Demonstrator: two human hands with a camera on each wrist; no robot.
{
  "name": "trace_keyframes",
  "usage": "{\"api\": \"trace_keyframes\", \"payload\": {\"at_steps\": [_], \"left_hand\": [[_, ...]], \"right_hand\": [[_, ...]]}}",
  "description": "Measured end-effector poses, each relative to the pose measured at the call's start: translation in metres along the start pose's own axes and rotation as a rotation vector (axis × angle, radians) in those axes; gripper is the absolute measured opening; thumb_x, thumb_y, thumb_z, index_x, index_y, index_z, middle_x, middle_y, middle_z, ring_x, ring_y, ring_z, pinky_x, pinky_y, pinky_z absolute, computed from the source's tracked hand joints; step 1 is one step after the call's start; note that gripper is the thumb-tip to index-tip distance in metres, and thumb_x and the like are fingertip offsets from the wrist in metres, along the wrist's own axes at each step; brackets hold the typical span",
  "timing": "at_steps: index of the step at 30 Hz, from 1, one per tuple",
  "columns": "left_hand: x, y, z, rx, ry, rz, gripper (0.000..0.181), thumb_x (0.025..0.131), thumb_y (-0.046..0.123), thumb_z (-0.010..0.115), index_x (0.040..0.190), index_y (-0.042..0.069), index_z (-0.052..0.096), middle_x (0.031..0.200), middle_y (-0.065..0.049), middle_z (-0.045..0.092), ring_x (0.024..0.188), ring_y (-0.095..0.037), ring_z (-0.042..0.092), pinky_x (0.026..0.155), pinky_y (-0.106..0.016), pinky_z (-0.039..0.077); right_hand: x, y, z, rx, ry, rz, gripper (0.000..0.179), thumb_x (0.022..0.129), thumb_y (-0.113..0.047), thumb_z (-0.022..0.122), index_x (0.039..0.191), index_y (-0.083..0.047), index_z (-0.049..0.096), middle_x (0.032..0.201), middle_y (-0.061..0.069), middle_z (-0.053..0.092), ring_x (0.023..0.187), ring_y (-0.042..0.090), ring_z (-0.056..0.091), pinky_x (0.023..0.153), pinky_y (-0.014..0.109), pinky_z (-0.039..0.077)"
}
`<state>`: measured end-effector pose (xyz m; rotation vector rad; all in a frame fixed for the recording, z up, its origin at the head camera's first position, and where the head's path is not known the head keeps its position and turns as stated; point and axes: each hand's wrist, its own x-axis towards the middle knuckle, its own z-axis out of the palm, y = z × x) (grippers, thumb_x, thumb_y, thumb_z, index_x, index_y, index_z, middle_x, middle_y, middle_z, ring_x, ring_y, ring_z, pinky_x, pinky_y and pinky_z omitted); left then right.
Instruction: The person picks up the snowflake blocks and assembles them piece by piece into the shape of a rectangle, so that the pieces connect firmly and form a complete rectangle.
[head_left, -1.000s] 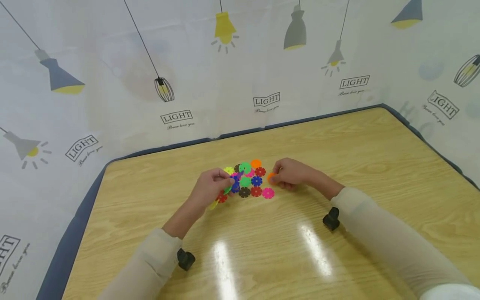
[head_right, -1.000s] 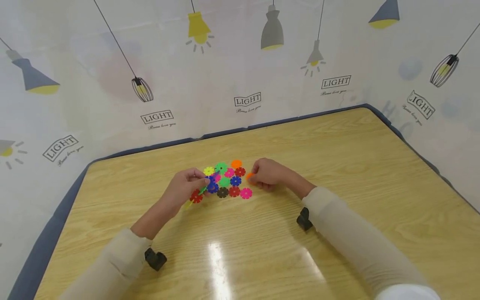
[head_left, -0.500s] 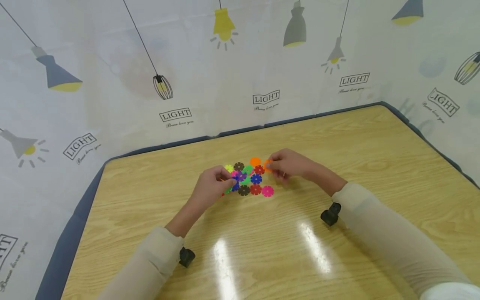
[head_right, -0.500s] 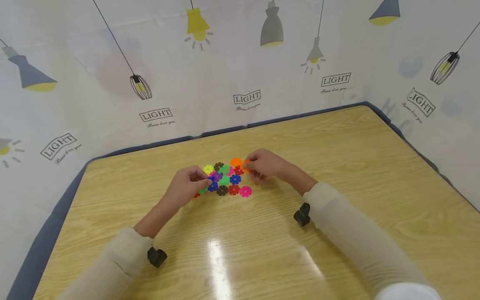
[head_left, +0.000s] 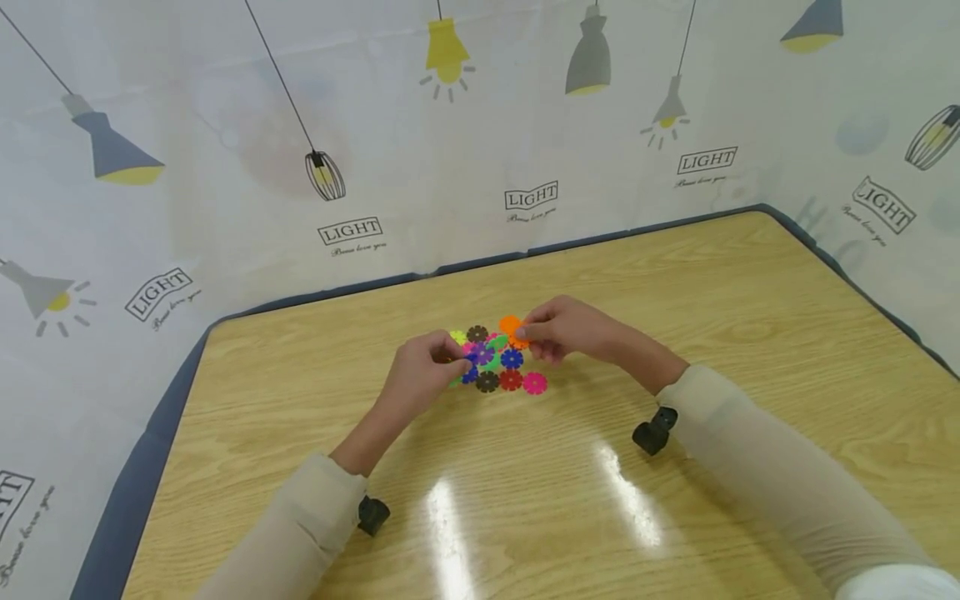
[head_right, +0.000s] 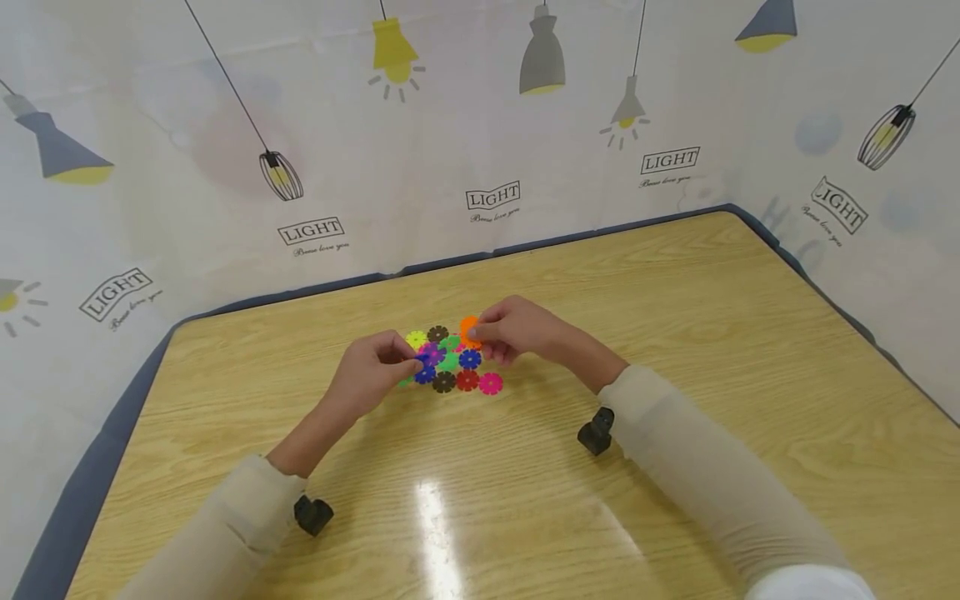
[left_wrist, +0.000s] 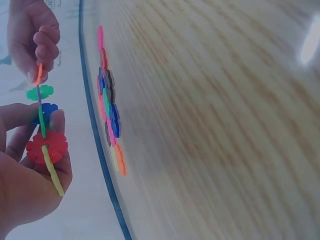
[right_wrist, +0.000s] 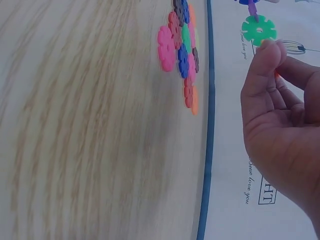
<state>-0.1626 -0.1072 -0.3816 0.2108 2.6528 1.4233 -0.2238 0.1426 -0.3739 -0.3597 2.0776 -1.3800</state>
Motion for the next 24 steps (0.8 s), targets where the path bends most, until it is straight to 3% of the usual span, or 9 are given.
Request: {"api": "trace_keyframes", "payload": {"at_steps": [8,18,24], "left_hand": [[0.0008,-0.0022,0.0009,0.01,-0.002,0.032,0.005,0.088,0.013,0.072,0.087,0.011,0.067,0.086,-0.002,0.068,0.078,-0.018,0.058,0.069,-0.029,0.049],[0.0014,-0.0011,0.0024,0.077,-0.01,0.106,0.004,0.089,0.014,0.07,0.086,0.014,0.067,0.088,0.0,0.069,0.079,-0.018,0.06,0.071,-0.031,0.052],[0.0012,0.0022,0.0038,0.086,-0.007,0.142,0.004,0.089,0.014,0.07,0.088,0.01,0.069,0.089,-0.001,0.071,0.076,-0.016,0.062,0.066,-0.027,0.052]], "right_hand": [[-0.0009,-0.0009,0.0009,0.045,-0.01,-0.011,0.029,0.1,-0.022,0.056,0.097,0.006,0.063,0.069,0.005,0.058,0.055,0.015,0.052,0.058,0.031,0.052],[0.0001,-0.0003,-0.006,-0.04,-0.09,-0.015,0.035,0.1,-0.025,0.055,0.093,0.009,0.059,0.068,0.006,0.056,0.054,0.016,0.049,0.056,0.031,0.045],[-0.0022,-0.0022,-0.0029,-0.014,-0.079,-0.005,0.033,0.099,-0.022,0.056,0.092,0.01,0.06,0.065,0.005,0.056,0.052,0.015,0.048,0.053,0.029,0.045]]}}
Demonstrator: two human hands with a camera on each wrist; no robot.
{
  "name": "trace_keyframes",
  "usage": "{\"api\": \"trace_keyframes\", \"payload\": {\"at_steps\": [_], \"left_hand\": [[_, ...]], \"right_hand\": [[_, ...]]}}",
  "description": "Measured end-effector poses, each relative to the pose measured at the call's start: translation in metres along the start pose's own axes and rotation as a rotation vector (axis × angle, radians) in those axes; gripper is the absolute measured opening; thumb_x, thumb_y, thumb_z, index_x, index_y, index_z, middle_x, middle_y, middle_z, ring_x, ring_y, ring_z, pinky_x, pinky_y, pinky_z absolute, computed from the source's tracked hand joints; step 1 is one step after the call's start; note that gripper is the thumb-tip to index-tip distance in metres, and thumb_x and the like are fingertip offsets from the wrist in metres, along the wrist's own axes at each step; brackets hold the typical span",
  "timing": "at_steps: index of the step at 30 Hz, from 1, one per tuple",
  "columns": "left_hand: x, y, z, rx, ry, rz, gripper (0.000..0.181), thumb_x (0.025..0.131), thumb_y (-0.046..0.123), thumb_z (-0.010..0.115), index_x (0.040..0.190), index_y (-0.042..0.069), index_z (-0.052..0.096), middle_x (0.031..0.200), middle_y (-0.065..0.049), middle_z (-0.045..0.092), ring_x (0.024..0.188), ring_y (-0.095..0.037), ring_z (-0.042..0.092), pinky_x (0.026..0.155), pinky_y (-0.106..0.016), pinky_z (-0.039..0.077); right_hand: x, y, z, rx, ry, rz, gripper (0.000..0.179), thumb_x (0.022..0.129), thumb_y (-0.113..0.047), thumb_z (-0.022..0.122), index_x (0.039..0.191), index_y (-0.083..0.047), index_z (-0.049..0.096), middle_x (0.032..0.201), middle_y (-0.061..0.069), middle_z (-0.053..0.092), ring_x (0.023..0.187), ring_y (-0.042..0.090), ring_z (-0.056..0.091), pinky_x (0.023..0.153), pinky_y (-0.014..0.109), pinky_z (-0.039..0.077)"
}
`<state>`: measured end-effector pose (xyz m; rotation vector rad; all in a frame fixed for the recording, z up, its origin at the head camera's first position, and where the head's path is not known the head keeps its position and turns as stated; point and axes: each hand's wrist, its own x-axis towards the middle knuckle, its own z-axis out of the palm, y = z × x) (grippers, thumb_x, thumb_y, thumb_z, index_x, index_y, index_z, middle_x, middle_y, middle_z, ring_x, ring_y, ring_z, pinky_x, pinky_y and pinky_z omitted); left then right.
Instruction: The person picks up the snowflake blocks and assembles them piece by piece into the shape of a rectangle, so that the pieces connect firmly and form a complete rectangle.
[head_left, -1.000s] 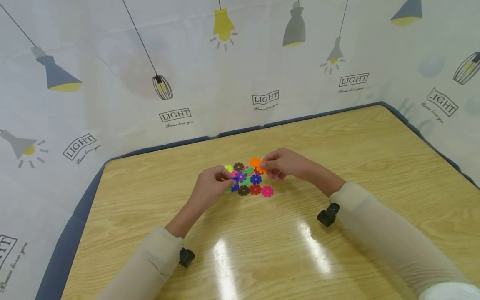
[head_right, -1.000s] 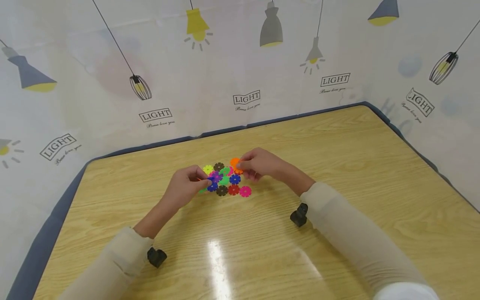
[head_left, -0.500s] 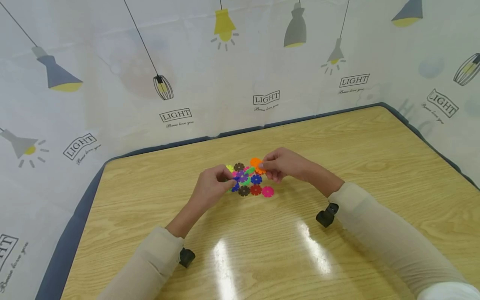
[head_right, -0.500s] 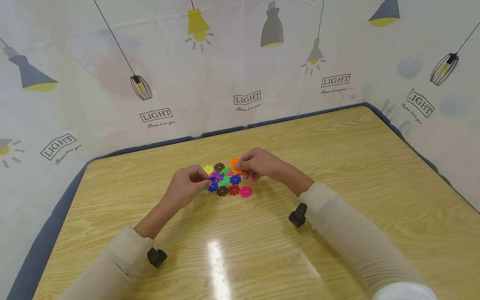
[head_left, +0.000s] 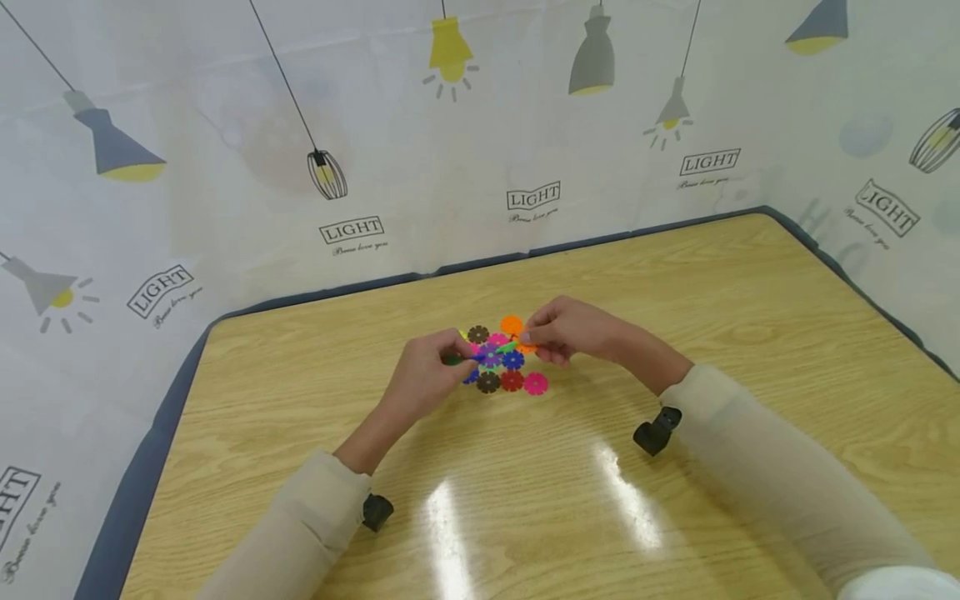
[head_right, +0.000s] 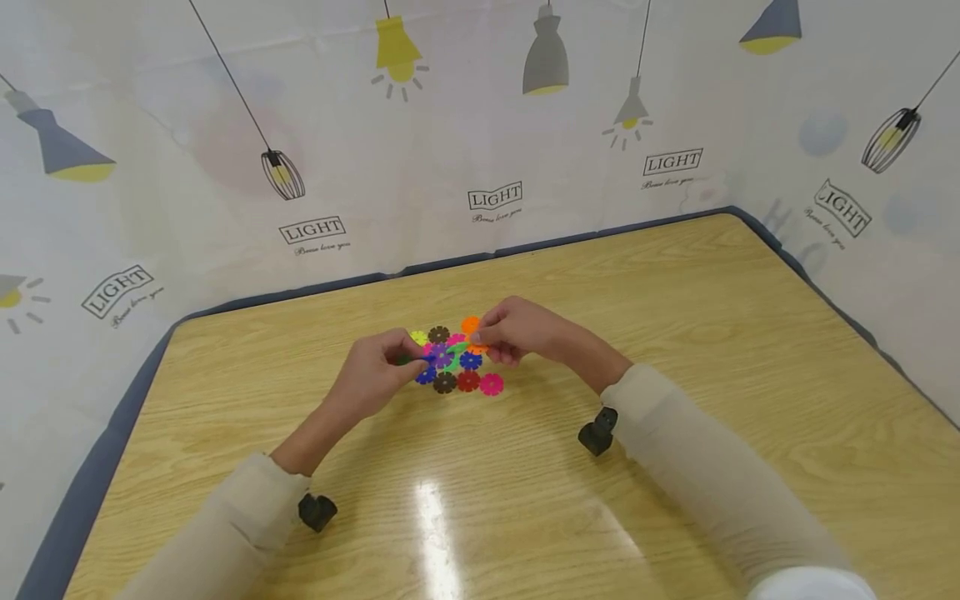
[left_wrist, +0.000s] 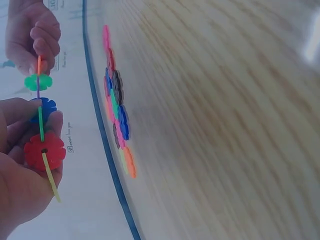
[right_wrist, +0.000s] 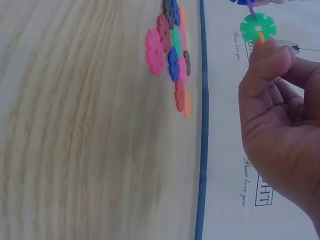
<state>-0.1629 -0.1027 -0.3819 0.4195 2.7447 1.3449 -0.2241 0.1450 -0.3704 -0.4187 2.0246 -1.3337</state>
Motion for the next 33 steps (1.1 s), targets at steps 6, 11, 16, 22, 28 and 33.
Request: {"api": "trace_keyframes", "payload": {"at_steps": [6,11,16,22,28,33], "left_hand": [[-0.002,0.003,0.001,0.012,0.018,0.004,0.004,0.089,0.013,0.069,0.088,0.009,0.069,0.088,-0.002,0.071,0.076,-0.016,0.062,0.067,-0.028,0.054],[-0.002,0.004,-0.001,0.003,-0.033,-0.036,0.006,0.089,0.013,0.07,0.089,0.009,0.066,0.089,-0.003,0.068,0.077,-0.017,0.059,0.067,-0.028,0.051],[0.002,0.003,-0.005,-0.178,-0.126,-0.136,0.02,0.089,0.02,0.072,0.101,0.008,0.062,0.098,-0.006,0.066,0.086,-0.02,0.063,0.07,-0.03,0.052],[0.005,0.004,-0.004,-0.388,-0.201,-0.244,0.037,0.091,0.022,0.069,0.126,0.012,0.061,0.116,-0.009,0.067,0.1,-0.019,0.066,0.09,-0.042,0.054],[0.008,0.006,0.001,-0.483,-0.209,-0.274,0.028,0.095,0.017,0.063,0.119,0.002,0.067,0.103,-0.007,0.07,0.084,-0.015,0.064,0.086,-0.036,0.054],[0.008,0.007,0.006,-0.51,-0.15,-0.274,0.023,0.096,0.02,0.062,0.107,0.001,0.069,0.084,-0.003,0.063,0.071,-0.018,0.053,0.073,-0.032,0.05]], "right_hand": [[0.0,0.001,0.003,0.033,0.006,-0.001,0.032,0.098,-0.02,0.056,0.089,0.01,0.06,0.063,0.005,0.056,0.05,0.015,0.047,0.051,0.028,0.045],[0.001,-0.002,0.002,0.007,0.027,-0.003,0.033,0.099,-0.024,0.056,0.09,0.007,0.062,0.066,0.005,0.056,0.053,0.015,0.048,0.054,0.028,0.046],[0.002,-0.01,-0.001,-0.004,0.095,-0.024,0.034,0.098,-0.027,0.058,0.092,0.006,0.061,0.07,0.006,0.057,0.057,0.016,0.049,0.06,0.032,0.049],[0.005,-0.016,0.002,0.038,0.114,-0.058,0.032,0.101,-0.024,0.053,0.095,0.007,0.058,0.075,0.007,0.058,0.062,0.018,0.052,0.064,0.032,0.053],[0.006,-0.02,0.006,0.031,0.129,-0.069,0.031,0.102,-0.022,0.052,0.095,0.007,0.06,0.074,0.009,0.059,0.06,0.018,0.052,0.065,0.035,0.053],[0.008,-0.021,0.006,0.0,0.132,-0.072,0.032,0.102,-0.023,0.051,0.095,0.006,0.059,0.072,0.008,0.057,0.058,0.018,0.051,0.061,0.033,0.051]]}}
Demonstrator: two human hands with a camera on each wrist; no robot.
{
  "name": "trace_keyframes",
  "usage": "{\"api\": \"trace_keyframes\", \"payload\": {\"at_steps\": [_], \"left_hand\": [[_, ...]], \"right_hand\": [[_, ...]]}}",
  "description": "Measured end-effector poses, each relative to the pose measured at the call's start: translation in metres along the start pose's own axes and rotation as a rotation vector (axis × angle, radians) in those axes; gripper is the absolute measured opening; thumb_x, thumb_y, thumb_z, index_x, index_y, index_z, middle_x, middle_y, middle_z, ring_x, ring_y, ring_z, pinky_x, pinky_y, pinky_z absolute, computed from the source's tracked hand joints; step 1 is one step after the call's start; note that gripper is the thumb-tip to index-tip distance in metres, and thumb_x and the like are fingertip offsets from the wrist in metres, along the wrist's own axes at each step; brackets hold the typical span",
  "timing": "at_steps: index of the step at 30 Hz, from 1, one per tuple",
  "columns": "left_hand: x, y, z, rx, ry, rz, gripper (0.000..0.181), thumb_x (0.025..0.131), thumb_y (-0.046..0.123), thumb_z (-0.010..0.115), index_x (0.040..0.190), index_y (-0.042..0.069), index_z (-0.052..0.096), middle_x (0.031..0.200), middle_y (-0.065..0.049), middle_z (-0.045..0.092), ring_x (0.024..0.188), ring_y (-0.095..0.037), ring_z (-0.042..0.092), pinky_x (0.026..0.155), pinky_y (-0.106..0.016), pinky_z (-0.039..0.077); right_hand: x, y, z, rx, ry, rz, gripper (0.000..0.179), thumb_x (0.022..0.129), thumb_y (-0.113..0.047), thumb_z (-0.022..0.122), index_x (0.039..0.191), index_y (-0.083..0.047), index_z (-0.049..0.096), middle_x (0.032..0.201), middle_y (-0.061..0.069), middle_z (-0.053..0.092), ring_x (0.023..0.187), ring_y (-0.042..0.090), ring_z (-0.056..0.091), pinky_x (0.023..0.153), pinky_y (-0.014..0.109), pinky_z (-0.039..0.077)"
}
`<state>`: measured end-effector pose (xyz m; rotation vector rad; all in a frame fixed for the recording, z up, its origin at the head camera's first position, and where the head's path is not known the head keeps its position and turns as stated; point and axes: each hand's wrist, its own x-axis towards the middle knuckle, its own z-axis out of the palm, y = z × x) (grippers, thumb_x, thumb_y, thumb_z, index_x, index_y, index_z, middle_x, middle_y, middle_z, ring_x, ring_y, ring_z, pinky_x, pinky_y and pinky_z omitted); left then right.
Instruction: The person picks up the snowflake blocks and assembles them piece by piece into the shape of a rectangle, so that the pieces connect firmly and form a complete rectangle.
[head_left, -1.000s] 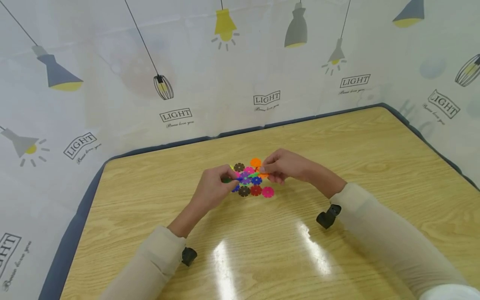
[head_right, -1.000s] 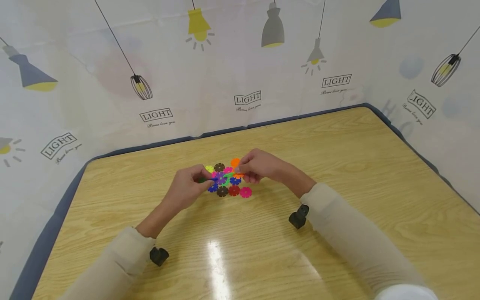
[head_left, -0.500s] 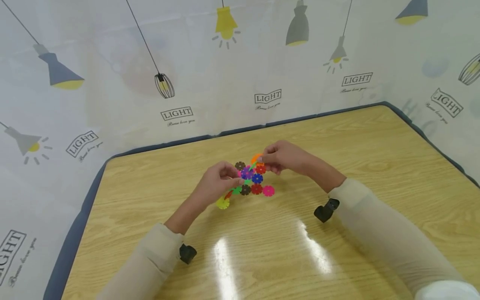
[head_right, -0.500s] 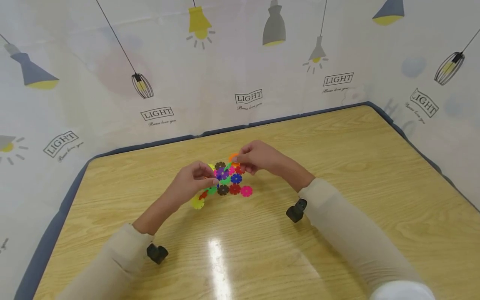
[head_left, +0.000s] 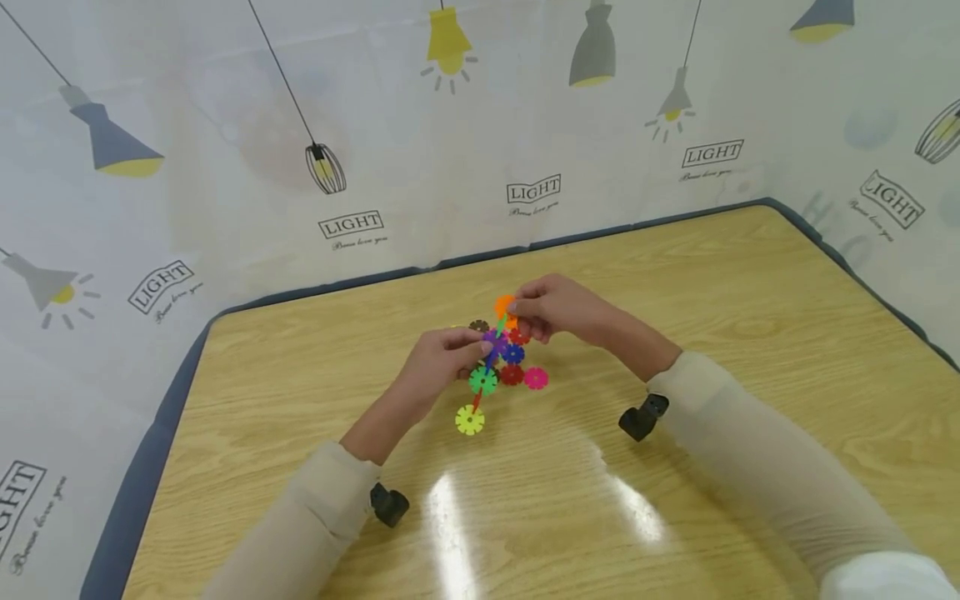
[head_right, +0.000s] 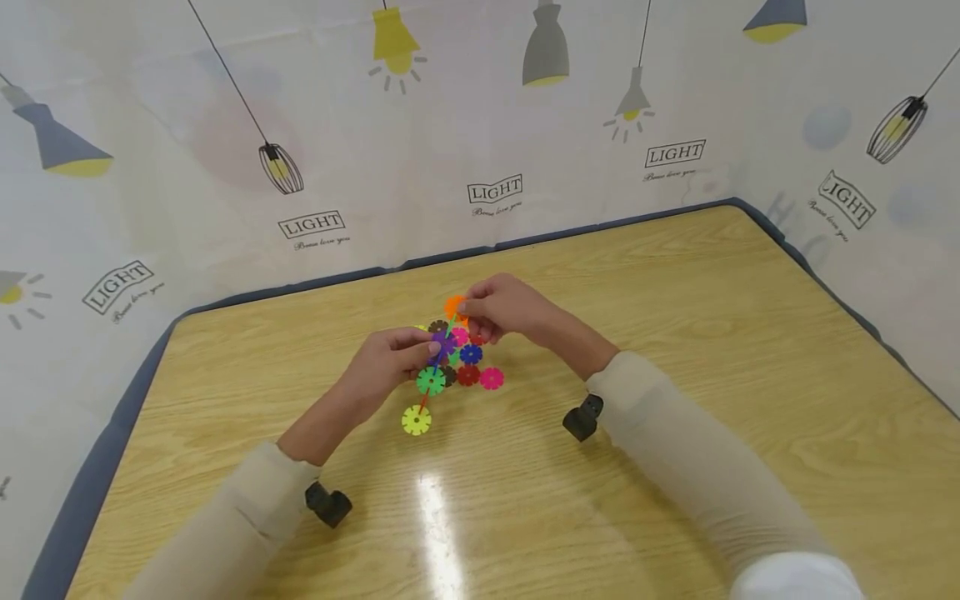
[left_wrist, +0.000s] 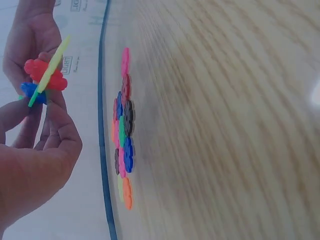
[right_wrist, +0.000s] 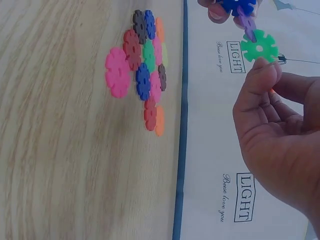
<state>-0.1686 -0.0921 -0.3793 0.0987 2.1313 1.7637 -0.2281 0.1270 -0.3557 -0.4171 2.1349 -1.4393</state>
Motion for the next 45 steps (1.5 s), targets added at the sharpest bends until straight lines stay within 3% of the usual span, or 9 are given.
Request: {"api": "trace_keyframes", "payload": {"at_steps": [5,10,15,20,24,29,32,38,45], "left_hand": [[0.0,0.002,0.003,-0.02,0.035,-0.007,0.021,0.095,0.02,0.064,0.105,0.002,0.069,0.087,-0.004,0.066,0.07,-0.015,0.058,0.07,-0.028,0.053],[0.0,0.001,0.002,-0.095,0.018,-0.025,0.019,0.096,0.017,0.062,0.107,0.002,0.063,0.086,-0.004,0.066,0.07,-0.015,0.062,0.071,-0.029,0.055],[-0.001,-0.003,-0.001,-0.133,-0.013,-0.025,0.033,0.096,0.018,0.061,0.127,0.006,0.056,0.09,-0.008,0.071,0.075,-0.018,0.067,0.078,-0.035,0.058],[-0.002,-0.012,-0.004,-0.118,-0.015,-0.023,0.051,0.097,0.015,0.058,0.145,0.009,0.041,0.105,-0.018,0.069,0.086,-0.02,0.068,0.089,-0.043,0.055],[-0.002,-0.019,-0.006,-0.142,-0.008,-0.029,0.049,0.095,0.01,0.057,0.141,0.006,0.042,0.107,-0.018,0.068,0.087,-0.021,0.068,0.09,-0.044,0.054],[-0.003,-0.021,-0.008,-0.195,-0.033,-0.028,0.037,0.094,0.004,0.058,0.129,0.0,0.046,0.105,-0.017,0.069,0.086,-0.022,0.07,0.088,-0.044,0.055],[-0.004,-0.021,-0.008,-0.217,-0.054,-0.015,0.045,0.093,0.002,0.057,0.135,0.0,0.042,0.104,-0.016,0.07,0.09,-0.026,0.071,0.087,-0.043,0.055],[-0.006,-0.022,-0.009,-0.211,-0.037,-0.037,0.064,0.094,0.002,0.058,0.151,0.009,0.029,0.101,-0.014,0.069,0.089,-0.024,0.071,0.092,-0.046,0.052],[-0.005,-0.021,-0.008,-0.258,-0.006,-0.059,0.047,0.098,0.013,0.056,0.142,0.005,0.041,0.098,-0.011,0.07,0.084,-0.02,0.071,0.091,-0.047,0.052]], "right_hand": [[0.001,-0.007,0.001,-0.008,0.002,0.013,0.031,0.102,-0.022,0.05,0.091,0.005,0.058,0.069,0.007,0.055,0.056,0.018,0.049,0.058,0.029,0.048],[0.002,-0.014,0.003,-0.087,-0.012,-0.013,0.029,0.101,-0.023,0.052,0.088,0.001,0.061,0.069,0.006,0.055,0.06,0.019,0.05,0.06,0.03,0.049],[0.006,-0.014,0.003,-0.088,-0.042,-0.033,0.029,0.1,-0.027,0.054,0.093,-0.001,0.066,0.074,0.008,0.058,0.067,0.022,0.055,0.072,0.039,0.055],[0.013,0.001,-0.002,-0.042,-0.018,0.004,0.033,0.101,-0.026,0.053,0.116,0.001,0.063,0.083,0.014,0.061,0.074,0.027,0.06,0.08,0.044,0.056],[0.021,0.023,-0.008,-0.021,0.036,0.063,0.037,0.1,-0.024,0.056,0.126,0.002,0.059,0.085,0.013,0.061,0.07,0.021,0.059,0.076,0.039,0.057],[0.03,0.042,-0.011,-0.018,0.109,0.141,0.031,0.097,-0.021,0.06,0.12,0.0,0.062,0.085,0.009,0.064,0.065,0.017,0.06,0.067,0.032,0.057],[0.033,0.05,-0.01,-0.037,0.13,0.172,0.028,0.096,-0.02,0.062,0.116,0.0,0.062,0.079,0.008,0.065,0.06,0.016,0.06,0.06,0.028,0.056],[0.033,0.056,-0.002,-0.183,0.111,0.187,0.032,0.093,-0.022,0.066,0.115,0.0,0.058,0.077,0.008,0.066,0.058,0.016,0.059,0.056,0.027,0.054],[0.034,0.049,0.006,-0.387,0.128,0.189,0.03,0.09,-0.022,0.07,0.109,-0.002,0.06,0.065,0.004,0.059,0.053,0.014,0.052,0.052,0.024,0.046]]}}
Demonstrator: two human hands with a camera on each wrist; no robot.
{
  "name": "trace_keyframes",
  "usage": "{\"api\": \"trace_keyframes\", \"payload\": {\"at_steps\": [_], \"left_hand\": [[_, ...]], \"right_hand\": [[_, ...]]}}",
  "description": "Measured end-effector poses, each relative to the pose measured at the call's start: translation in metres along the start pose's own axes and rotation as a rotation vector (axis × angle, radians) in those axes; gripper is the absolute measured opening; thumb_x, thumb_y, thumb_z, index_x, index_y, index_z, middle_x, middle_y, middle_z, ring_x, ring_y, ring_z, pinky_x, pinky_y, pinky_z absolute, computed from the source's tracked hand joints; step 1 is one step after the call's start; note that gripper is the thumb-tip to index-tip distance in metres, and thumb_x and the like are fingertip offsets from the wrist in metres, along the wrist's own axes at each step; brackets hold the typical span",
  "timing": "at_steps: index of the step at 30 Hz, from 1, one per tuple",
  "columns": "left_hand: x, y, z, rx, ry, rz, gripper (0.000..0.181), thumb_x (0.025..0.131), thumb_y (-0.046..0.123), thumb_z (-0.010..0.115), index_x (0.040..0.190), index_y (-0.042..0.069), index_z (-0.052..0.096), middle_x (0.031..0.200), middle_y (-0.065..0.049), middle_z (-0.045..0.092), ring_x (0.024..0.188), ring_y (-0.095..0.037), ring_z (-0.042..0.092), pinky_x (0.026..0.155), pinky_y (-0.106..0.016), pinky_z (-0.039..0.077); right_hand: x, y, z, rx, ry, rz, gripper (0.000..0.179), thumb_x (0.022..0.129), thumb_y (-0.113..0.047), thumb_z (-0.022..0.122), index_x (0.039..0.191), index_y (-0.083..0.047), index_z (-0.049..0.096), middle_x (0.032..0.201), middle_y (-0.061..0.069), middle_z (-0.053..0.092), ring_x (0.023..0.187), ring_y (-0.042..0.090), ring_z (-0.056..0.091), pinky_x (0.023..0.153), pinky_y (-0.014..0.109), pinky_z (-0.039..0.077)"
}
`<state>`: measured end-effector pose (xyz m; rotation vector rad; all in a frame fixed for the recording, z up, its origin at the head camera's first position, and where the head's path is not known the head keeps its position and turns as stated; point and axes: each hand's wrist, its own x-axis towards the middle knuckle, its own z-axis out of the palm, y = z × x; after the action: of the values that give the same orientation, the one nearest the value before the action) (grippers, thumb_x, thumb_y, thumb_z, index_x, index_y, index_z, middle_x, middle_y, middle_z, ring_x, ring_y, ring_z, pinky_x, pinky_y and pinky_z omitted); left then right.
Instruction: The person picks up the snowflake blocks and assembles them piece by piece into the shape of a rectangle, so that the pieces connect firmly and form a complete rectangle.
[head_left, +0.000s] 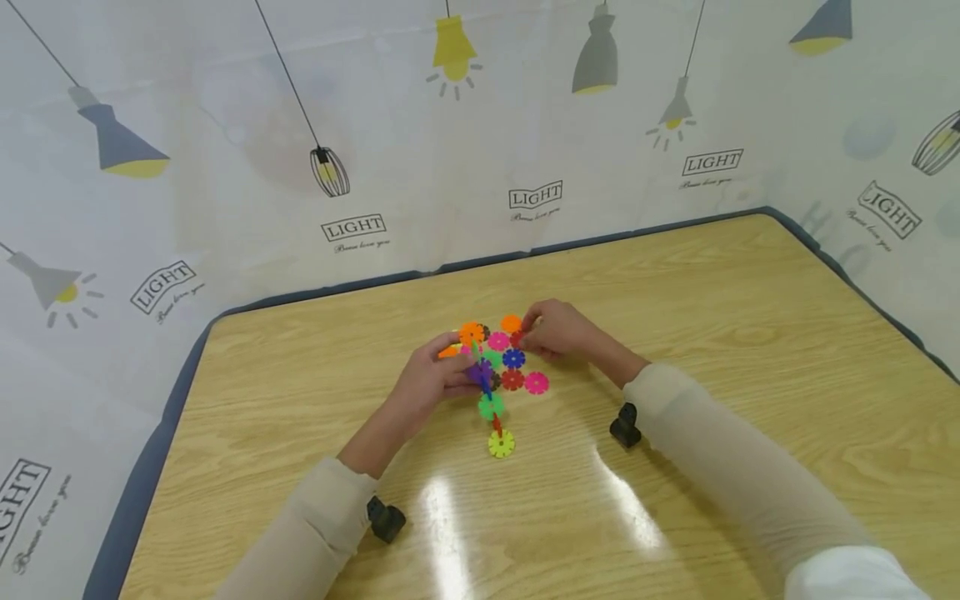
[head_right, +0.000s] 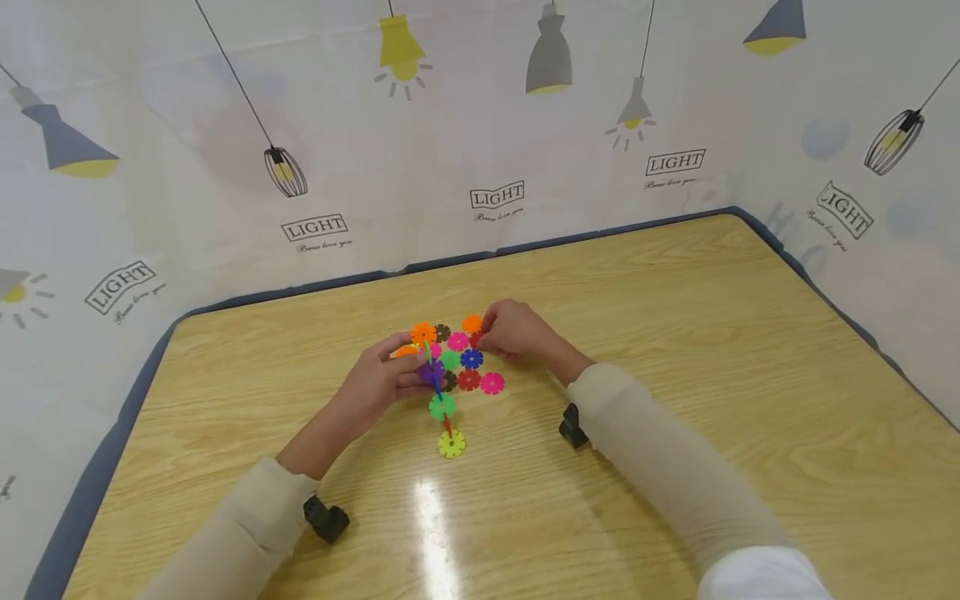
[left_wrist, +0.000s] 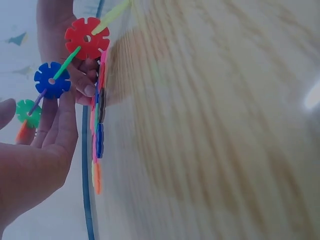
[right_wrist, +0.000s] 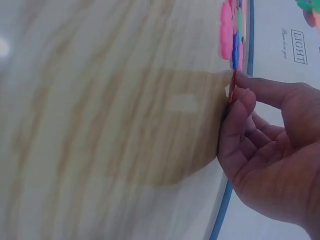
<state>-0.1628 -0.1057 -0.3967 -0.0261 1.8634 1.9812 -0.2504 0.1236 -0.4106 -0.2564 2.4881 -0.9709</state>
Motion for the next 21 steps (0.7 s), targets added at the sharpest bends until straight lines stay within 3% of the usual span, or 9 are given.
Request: {"api": "trace_keyframes", "payload": {"at_steps": [8,13,21], "left_hand": [[0.005,-0.001,0.001,-0.023,0.062,0.006,0.034,0.1,0.03,0.056,0.119,0.002,0.054,0.082,-0.007,0.067,0.072,-0.02,0.069,0.084,-0.045,0.056],[0.008,-0.002,0.002,-0.027,0.1,0.009,0.026,0.1,0.03,0.056,0.102,0.004,0.057,0.076,-0.007,0.065,0.066,-0.02,0.067,0.082,-0.046,0.057],[0.01,-0.001,0.003,-0.028,0.119,0.016,0.02,0.1,0.023,0.056,0.096,0.003,0.059,0.083,-0.007,0.066,0.072,-0.018,0.067,0.079,-0.041,0.058]], "right_hand": [[-0.001,0.0,-0.006,-0.004,-0.049,-0.008,0.02,0.09,-0.017,0.07,0.094,0.0,0.061,0.072,0.006,0.061,0.059,0.016,0.055,0.057,0.025,0.051],[-0.006,0.001,-0.009,0.036,-0.084,-0.022,0.019,0.093,-0.016,0.066,0.1,0.001,0.062,0.076,0.007,0.062,0.061,0.017,0.057,0.06,0.026,0.053],[-0.015,-0.005,-0.012,0.097,-0.054,-0.123,0.017,0.097,-0.018,0.059,0.103,-0.001,0.061,0.075,0.01,0.064,0.059,0.018,0.058,0.06,0.032,0.054]]}}
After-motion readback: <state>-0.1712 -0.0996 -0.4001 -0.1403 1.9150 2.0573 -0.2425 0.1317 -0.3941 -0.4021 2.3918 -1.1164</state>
